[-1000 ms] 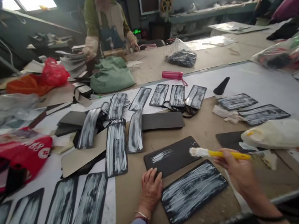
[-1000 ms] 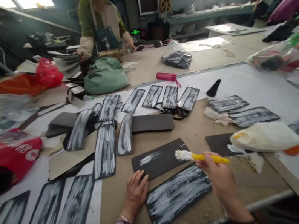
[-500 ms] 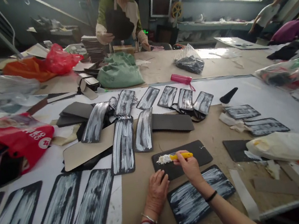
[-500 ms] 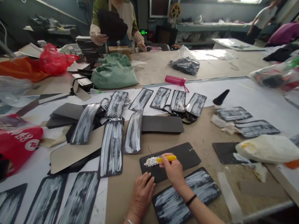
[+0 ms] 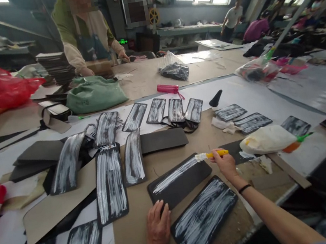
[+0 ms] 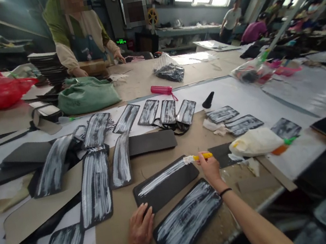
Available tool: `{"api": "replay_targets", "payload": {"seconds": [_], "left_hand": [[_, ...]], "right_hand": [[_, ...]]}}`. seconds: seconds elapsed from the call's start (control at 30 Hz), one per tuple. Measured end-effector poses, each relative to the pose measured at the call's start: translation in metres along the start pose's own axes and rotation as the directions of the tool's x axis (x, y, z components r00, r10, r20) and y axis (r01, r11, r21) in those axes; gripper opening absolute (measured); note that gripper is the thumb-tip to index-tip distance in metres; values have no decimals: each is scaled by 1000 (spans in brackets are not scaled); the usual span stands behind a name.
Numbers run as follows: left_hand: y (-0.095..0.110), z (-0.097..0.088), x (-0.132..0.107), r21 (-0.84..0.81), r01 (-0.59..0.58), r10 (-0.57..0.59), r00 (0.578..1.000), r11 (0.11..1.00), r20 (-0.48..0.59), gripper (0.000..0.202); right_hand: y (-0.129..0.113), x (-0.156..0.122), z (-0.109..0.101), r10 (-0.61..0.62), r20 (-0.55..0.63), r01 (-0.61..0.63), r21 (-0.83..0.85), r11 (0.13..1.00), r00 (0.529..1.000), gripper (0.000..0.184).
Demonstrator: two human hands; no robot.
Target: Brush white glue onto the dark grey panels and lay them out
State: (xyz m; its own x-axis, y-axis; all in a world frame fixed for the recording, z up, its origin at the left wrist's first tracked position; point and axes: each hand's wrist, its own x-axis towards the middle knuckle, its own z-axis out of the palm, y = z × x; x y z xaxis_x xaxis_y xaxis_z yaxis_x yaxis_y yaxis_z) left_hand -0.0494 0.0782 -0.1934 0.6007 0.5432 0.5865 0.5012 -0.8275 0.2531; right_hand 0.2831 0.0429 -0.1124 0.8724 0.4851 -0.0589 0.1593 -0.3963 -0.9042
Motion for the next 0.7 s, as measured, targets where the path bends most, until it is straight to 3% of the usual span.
{"api": "replay_targets", "payload": {"seconds": [0.17, 0.23, 0.37, 0.47, 0.57, 0.7], "left_hand": [[2, -2, 1, 13, -11, 11, 1000, 1000, 1, 30], [3, -2, 1, 9, 2, -2, 1000, 1000, 1, 29], [3, -3, 4, 24, -12, 13, 999, 1000, -30, 25], [2, -2, 5, 34, -22, 23, 998, 999, -52, 25], [2, -2, 4, 26, -16, 18, 998, 1000, -53, 25], [1, 0, 2, 31, -14, 15, 1000, 999, -17, 28]], "right_hand": [[-10, -6, -5, -28, 13, 27, 70, 997, 1000, 52], [-16, -22, 9, -25, 80, 12, 159, 987, 996, 52], [-23, -64, 56, 33, 257, -111, 299, 948, 966, 51], [-20, -72, 76, 49, 274, -135, 303, 943, 961, 51], [-11, -46, 62, 79, 178, -127, 276, 953, 981, 50], [-2, 1, 16, 107, 34, -112, 220, 969, 994, 47]]}}
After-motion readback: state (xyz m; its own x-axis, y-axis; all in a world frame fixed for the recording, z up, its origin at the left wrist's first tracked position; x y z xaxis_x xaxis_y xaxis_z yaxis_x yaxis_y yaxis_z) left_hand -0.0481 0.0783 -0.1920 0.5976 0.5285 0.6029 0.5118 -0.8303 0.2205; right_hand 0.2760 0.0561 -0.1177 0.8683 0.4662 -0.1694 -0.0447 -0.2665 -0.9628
